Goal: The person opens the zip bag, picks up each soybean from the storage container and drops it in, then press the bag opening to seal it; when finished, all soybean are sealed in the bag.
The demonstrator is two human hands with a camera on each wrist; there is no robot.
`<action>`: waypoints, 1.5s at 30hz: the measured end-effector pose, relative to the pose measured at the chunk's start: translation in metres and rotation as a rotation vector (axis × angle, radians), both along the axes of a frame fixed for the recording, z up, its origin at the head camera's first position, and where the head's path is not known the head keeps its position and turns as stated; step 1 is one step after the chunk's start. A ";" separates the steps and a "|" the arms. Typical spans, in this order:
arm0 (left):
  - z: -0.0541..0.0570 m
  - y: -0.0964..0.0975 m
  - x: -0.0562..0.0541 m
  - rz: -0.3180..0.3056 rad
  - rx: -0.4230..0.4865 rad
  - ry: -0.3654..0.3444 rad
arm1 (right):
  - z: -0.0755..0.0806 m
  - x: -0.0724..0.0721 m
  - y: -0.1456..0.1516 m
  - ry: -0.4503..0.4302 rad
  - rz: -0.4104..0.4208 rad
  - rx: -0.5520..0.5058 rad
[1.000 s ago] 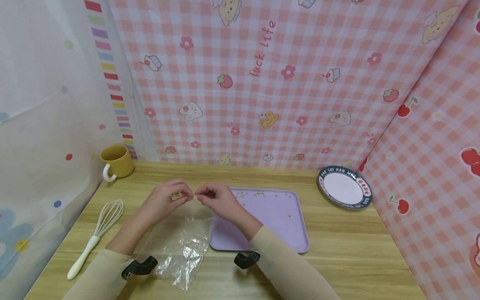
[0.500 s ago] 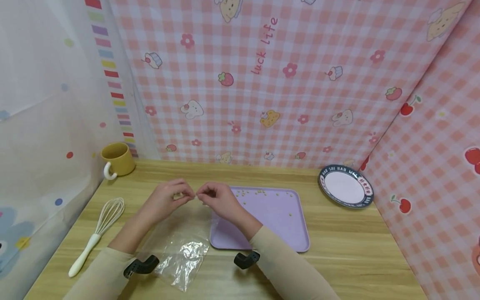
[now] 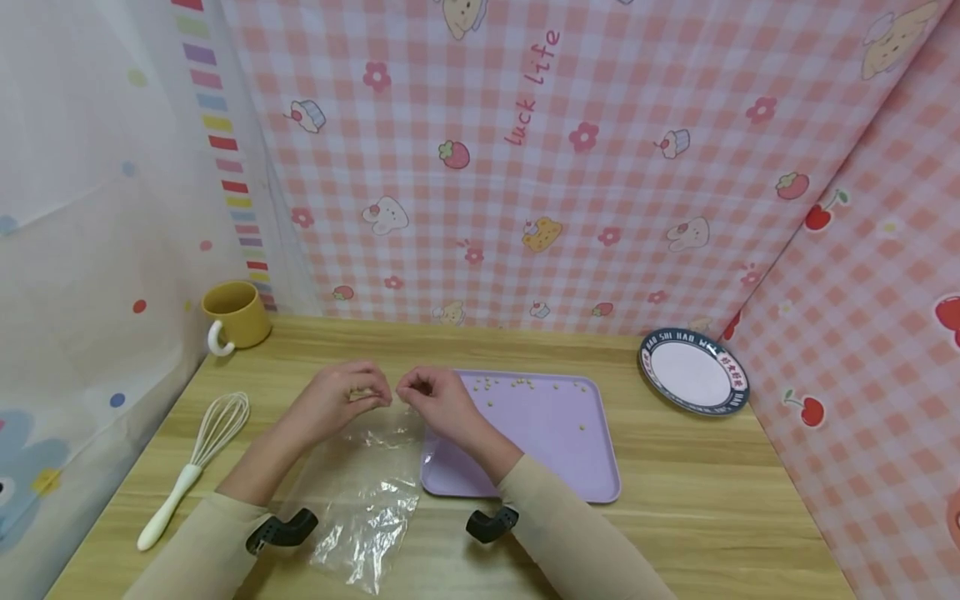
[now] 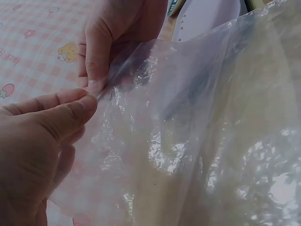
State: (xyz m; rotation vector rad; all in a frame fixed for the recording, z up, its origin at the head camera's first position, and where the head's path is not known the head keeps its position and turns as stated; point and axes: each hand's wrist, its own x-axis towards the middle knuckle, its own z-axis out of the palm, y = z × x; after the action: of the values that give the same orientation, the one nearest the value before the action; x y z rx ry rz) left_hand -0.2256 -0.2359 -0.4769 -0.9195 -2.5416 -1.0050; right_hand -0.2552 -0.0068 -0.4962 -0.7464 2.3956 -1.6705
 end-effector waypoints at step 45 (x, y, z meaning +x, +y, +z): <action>0.002 0.007 0.000 0.070 -0.076 0.206 | -0.004 0.012 0.005 -0.059 -0.242 -0.160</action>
State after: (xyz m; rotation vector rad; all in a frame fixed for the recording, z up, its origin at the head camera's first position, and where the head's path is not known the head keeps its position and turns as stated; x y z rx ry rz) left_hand -0.2253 -0.2294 -0.4748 -0.8971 -2.4347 -0.7558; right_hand -0.2434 -0.0016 -0.5003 -0.4326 2.4142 -1.9647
